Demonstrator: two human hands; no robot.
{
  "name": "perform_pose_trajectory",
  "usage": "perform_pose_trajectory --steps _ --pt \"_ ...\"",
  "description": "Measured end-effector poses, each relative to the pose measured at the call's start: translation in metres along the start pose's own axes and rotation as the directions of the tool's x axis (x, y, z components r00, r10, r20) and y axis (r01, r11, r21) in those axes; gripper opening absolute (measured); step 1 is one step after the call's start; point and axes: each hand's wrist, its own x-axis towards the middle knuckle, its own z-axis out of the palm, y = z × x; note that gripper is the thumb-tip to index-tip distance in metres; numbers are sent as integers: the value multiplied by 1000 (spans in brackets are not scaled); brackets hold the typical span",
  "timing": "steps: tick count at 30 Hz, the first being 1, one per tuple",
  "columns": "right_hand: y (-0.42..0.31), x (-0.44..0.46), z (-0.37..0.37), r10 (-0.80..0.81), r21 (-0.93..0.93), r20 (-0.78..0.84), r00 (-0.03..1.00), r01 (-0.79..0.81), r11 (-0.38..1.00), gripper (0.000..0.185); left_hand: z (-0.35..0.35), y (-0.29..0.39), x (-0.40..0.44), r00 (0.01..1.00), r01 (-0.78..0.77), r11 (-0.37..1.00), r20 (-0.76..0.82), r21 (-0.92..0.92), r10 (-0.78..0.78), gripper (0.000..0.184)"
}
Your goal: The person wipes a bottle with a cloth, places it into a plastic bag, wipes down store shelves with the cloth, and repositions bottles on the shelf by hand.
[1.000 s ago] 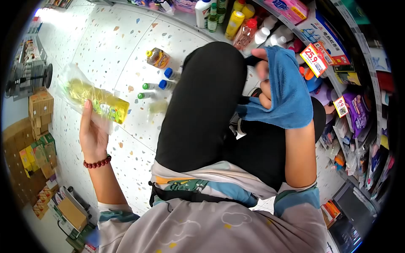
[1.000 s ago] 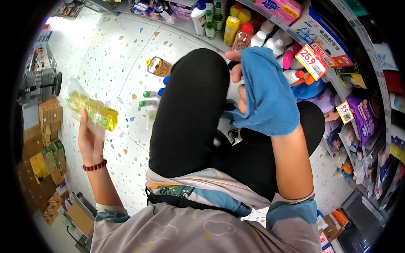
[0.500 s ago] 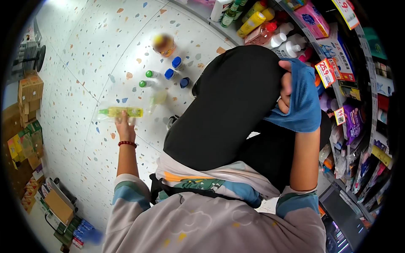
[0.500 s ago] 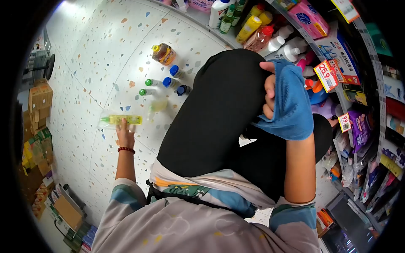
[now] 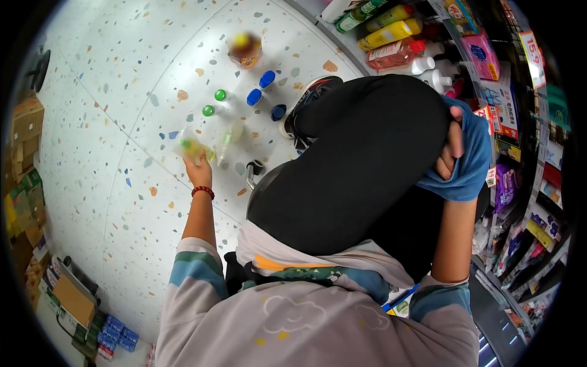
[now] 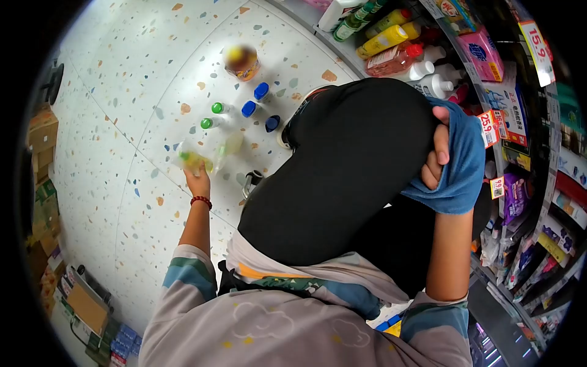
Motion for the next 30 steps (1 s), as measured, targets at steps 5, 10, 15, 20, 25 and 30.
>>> perform_pose_trajectory --steps 5,10,15,20,25,30 --pt "-1 3 -8 0 134 56 998 -8 991 56 15 -4 0 997 -68 992 44 109 64 52" --pt "0 -4 -19 -7 249 80 997 -14 968 59 26 -13 -1 994 34 999 101 39 -38 51" --pt "5 -4 -38 -36 385 124 992 -14 923 55 29 -33 2 988 -57 997 145 52 49 41" --pt "10 0 -75 -99 490 339 935 -86 868 55 15 -64 0 908 -388 834 316 392 274 38" --pt "12 3 -77 -123 552 385 915 -121 825 55 16 -100 2 954 -133 907 300 399 8 36" --pt "15 8 -76 -123 586 401 908 -151 796 55 21 -72 1 977 -61 959 215 277 0 41"
